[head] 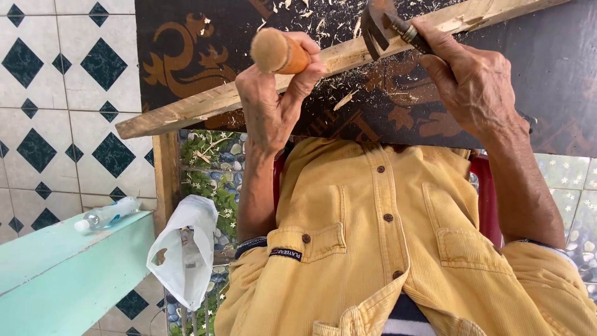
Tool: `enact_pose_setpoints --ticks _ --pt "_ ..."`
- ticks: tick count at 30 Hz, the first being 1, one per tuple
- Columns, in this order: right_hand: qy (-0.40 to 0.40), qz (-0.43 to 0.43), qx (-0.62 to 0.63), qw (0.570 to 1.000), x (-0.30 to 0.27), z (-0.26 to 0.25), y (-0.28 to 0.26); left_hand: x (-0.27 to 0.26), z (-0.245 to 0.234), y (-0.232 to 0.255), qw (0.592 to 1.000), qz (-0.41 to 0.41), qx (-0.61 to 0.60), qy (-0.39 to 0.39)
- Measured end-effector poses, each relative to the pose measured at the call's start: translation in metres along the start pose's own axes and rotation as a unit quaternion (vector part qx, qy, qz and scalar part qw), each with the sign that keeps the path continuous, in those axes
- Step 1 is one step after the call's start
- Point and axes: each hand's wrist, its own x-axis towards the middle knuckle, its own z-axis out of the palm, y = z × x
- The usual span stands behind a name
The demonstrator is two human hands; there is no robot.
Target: Using a hammer and chisel to carve a groove into a wooden plank on a workbench.
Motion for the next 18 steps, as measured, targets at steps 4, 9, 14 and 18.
enact_pose_setpoints --ticks 4,9,14,18 --pt "-0.004 0.001 0.012 1.0 -0.001 -0.001 -0.002 0.005 0.0 0.001 1.0 0.018 0.011 -0.017" --pt "-0.002 0.004 0.037 0.999 0.0 0.0 -0.003 -0.007 0.01 -0.014 0.999 0.031 0.029 -0.015" --pt "-0.009 0.018 0.046 0.999 0.001 0.002 -0.004 0.002 0.001 0.003 0.999 0.026 0.02 -0.034" --pt "-0.006 0.022 0.049 0.999 0.0 0.005 -0.002 0.006 -0.003 0.005 0.998 0.027 -0.004 -0.055"
